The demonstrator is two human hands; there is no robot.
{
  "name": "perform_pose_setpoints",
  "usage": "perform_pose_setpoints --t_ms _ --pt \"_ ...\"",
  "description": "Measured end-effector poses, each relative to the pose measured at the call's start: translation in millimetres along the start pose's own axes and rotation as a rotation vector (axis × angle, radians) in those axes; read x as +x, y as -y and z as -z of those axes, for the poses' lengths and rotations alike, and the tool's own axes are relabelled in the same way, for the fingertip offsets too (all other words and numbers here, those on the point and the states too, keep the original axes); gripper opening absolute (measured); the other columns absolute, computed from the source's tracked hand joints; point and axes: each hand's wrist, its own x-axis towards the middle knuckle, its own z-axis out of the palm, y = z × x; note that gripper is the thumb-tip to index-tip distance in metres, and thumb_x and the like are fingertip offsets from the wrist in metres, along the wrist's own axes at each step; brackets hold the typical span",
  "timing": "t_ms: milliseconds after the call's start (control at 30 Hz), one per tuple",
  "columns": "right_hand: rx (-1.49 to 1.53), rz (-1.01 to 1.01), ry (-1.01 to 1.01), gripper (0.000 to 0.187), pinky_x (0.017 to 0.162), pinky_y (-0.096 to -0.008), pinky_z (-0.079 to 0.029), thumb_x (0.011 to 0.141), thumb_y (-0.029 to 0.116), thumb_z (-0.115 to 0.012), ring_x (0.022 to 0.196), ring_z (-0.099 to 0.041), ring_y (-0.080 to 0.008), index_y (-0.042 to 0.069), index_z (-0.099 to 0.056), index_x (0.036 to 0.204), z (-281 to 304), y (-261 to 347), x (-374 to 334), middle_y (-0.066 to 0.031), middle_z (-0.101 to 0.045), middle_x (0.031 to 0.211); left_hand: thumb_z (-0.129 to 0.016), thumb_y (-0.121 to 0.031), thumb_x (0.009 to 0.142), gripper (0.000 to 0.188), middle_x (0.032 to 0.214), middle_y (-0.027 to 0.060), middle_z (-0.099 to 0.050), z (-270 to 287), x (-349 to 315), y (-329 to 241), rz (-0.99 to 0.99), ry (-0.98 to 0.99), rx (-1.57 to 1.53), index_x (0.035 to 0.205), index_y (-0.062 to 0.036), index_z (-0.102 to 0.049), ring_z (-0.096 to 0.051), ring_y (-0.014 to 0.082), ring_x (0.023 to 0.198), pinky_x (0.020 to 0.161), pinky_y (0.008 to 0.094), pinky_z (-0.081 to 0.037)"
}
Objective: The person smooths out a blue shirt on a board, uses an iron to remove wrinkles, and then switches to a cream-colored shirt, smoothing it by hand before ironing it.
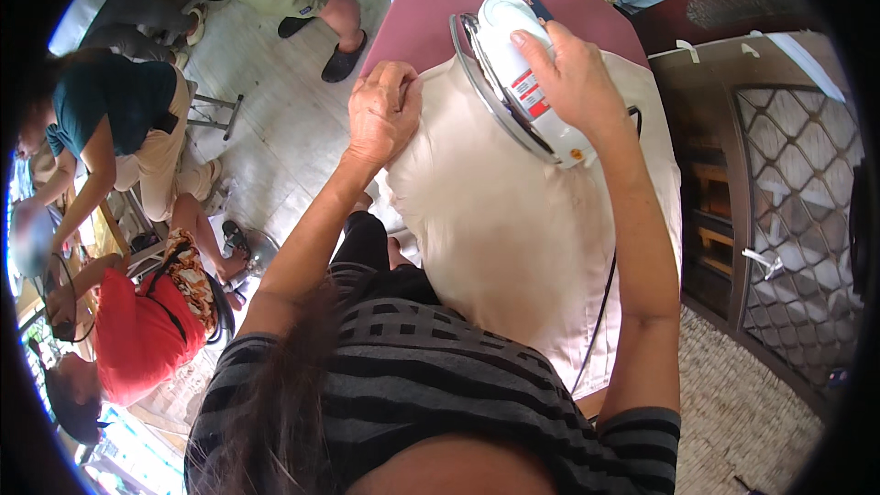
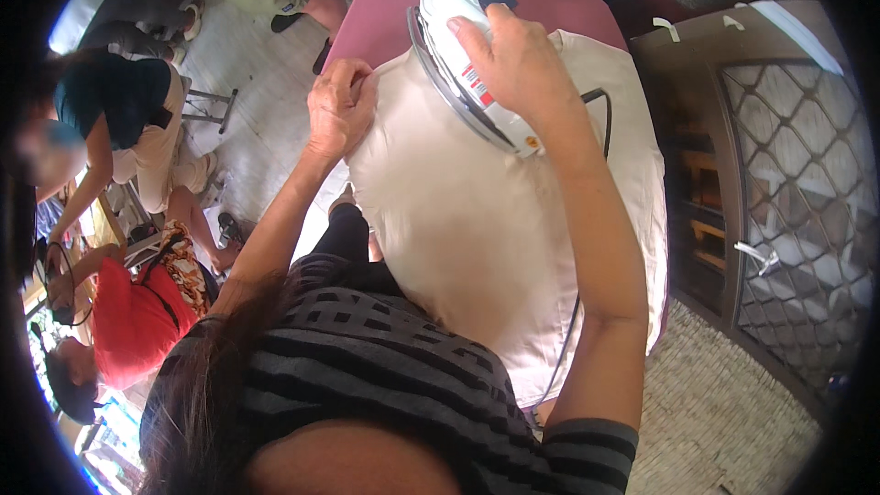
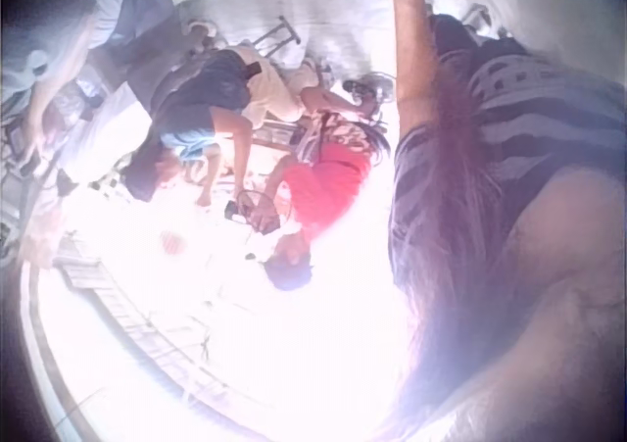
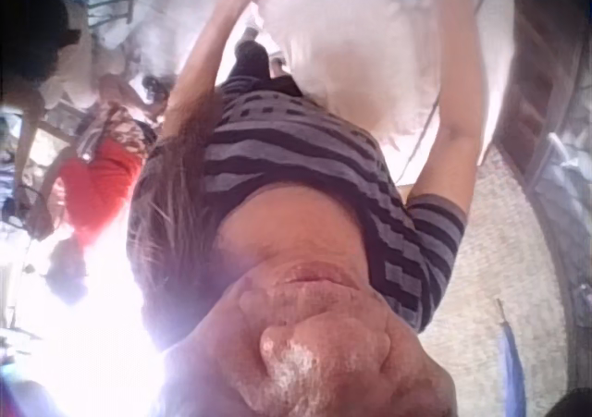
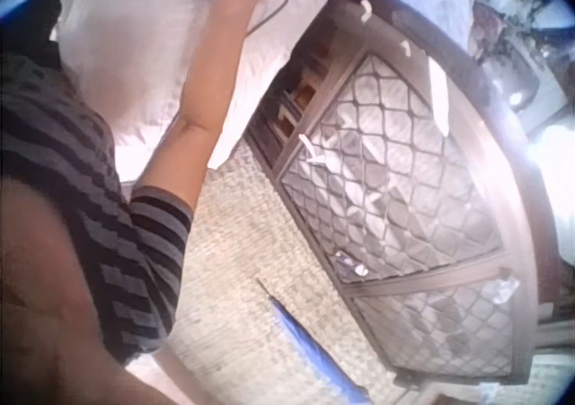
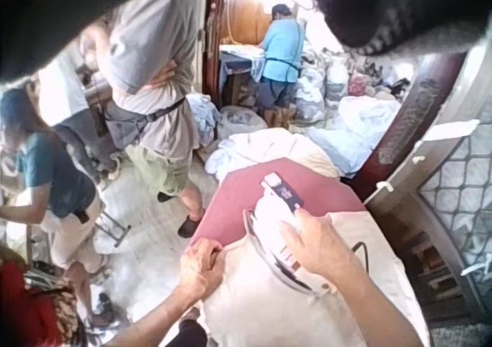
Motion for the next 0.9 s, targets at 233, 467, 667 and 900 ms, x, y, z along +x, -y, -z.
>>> perform_pose_setpoints --t_ms 233,467,667,900 --pt "0.128 -0.318 0.049 0.046 0.063 -0.0469 -0.050 0.100 0.039 -0.055 0.067 -0.068 -0.0387 -0.006 -0.055 0.092 -8.6 59.3 -65.9 -0.0259 -0.065 0.074 -0.067 -0.006 0.085 0.010 0.087 0.0098 -0.063 7.2 1.8 10.5 -0.028 0.074 -0.114 0.093 -0.0066 -0.061 -0.062 0.0320 0.080 0.074 0.0417 -0.046" --pt "0.182 -0.436 0.043 0.041 0.059 -0.0447 -0.049 0.100 0.036 -0.057 0.065 -0.067 -0.0402 -0.005 -0.056 0.094 -31.0 91.4 -111.5 -0.0277 -0.064 0.075 -0.064 0.003 0.085 0.019 0.097 0.0160 -0.058 26.9 2.0 21.8 -0.034 0.200 -0.347 0.102 -0.0016 -0.058 -0.061 0.0330 0.083 0.072 0.0411 -0.049" --pt "0.131 -0.329 -0.060 0.040 0.057 -0.0435 -0.048 0.099 0.033 -0.059 0.063 -0.066 -0.0399 -0.005 -0.056 0.089 -42.7 93.2 -67.9 -0.0256 -0.063 0.069 -0.062 0.009 0.085 0.023 0.102 0.0124 -0.052 36.4 7.0 23.2 -0.002 0.227 -0.467 0.104 -0.0015 -0.056 -0.057 0.0232 0.077 0.069 0.0345 -0.049" --pt "0.185 -0.377 -0.015 0.037 0.065 -0.0483 -0.050 0.098 0.033 -0.059 0.072 -0.063 -0.0485 -0.004 -0.059 0.099 -49.9 109.8 -92.8 -0.0283 -0.065 0.078 -0.059 0.008 0.088 0.021 0.103 0.0101 -0.052 37.0 7.6 43.2 -0.012 0.184 -0.504 0.106 -0.0023 -0.055 -0.056 0.0166 0.078 0.069 0.0301 -0.047"
